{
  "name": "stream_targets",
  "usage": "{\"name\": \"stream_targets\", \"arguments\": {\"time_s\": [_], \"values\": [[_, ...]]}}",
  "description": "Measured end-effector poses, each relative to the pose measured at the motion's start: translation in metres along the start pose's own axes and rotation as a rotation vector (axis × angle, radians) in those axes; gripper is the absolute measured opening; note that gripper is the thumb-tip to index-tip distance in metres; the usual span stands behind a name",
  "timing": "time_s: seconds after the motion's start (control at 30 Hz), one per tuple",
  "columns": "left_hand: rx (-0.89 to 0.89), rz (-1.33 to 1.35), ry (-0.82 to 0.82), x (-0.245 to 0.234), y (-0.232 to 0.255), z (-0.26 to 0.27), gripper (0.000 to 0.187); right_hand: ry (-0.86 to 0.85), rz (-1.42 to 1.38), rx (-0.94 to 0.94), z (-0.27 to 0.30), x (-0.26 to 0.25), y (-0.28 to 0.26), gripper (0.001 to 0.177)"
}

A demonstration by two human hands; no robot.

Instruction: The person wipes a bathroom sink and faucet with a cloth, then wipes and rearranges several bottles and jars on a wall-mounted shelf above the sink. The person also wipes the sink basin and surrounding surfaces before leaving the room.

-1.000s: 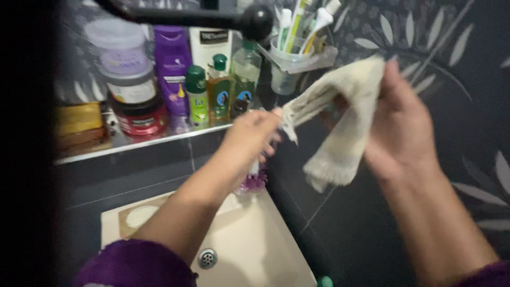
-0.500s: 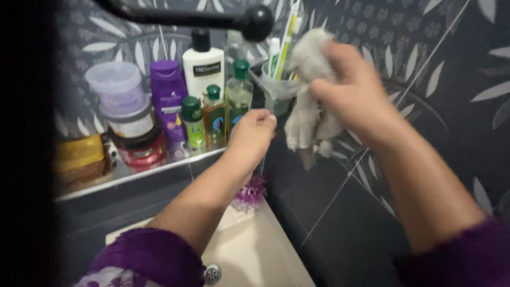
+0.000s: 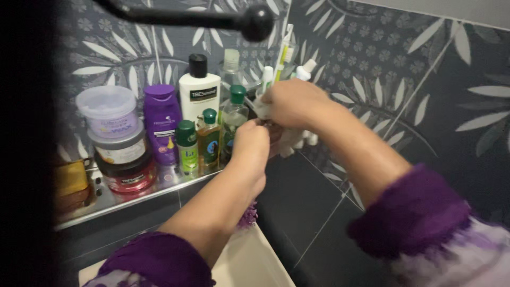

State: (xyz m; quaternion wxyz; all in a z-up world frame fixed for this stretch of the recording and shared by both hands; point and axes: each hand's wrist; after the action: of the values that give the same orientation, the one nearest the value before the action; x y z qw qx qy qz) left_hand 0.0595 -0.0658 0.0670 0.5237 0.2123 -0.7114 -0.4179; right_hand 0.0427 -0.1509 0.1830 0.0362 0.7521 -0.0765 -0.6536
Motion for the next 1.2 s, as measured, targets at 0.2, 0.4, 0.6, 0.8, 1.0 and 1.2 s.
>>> {"name": "stream_targets", "arguments": {"time_s": [0.2, 0.4, 0.6, 0.8, 1.0, 1.2], "values": [[0.005, -0.131, 0.126, -0.002, -0.009, -0.019, 0.027, 0.014, 0.055, -0.030, 0.000, 0.000, 0.006, 0.048], [0.028, -0.154, 0.107, -0.011, -0.014, -0.018, 0.020, 0.153, -0.055, -0.149, -0.002, 0.031, 0.012, 0.048], [-0.001, 0.030, 0.073, -0.009, -0.016, -0.024, 0.019, 0.230, 0.004, -0.144, 0.012, 0.033, 0.032, 0.052], [-0.076, -0.215, 0.022, -0.005, -0.001, 0.000, 0.032, 0.310, 0.020, 0.009, 0.037, 0.021, 0.028, 0.045], [-0.125, 0.134, -0.291, 0.009, 0.012, 0.047, 0.049, -0.078, -0.615, 0.068, 0.055, -0.007, 0.041, 0.044], [-0.082, 0.069, -0.139, 0.002, -0.008, 0.044, 0.042, 0.298, -0.601, 0.306, 0.040, -0.003, 0.041, 0.046]]}}
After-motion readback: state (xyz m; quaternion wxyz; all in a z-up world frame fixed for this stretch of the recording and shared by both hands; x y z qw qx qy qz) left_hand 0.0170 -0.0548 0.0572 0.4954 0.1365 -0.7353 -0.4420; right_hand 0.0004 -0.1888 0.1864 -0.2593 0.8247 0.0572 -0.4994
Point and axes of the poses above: each hand's wrist, its own z-axis away from the middle knuckle, its own x-axis out of the palm, y = z × x, and after that the axes turned 1 degree about z, right-handed
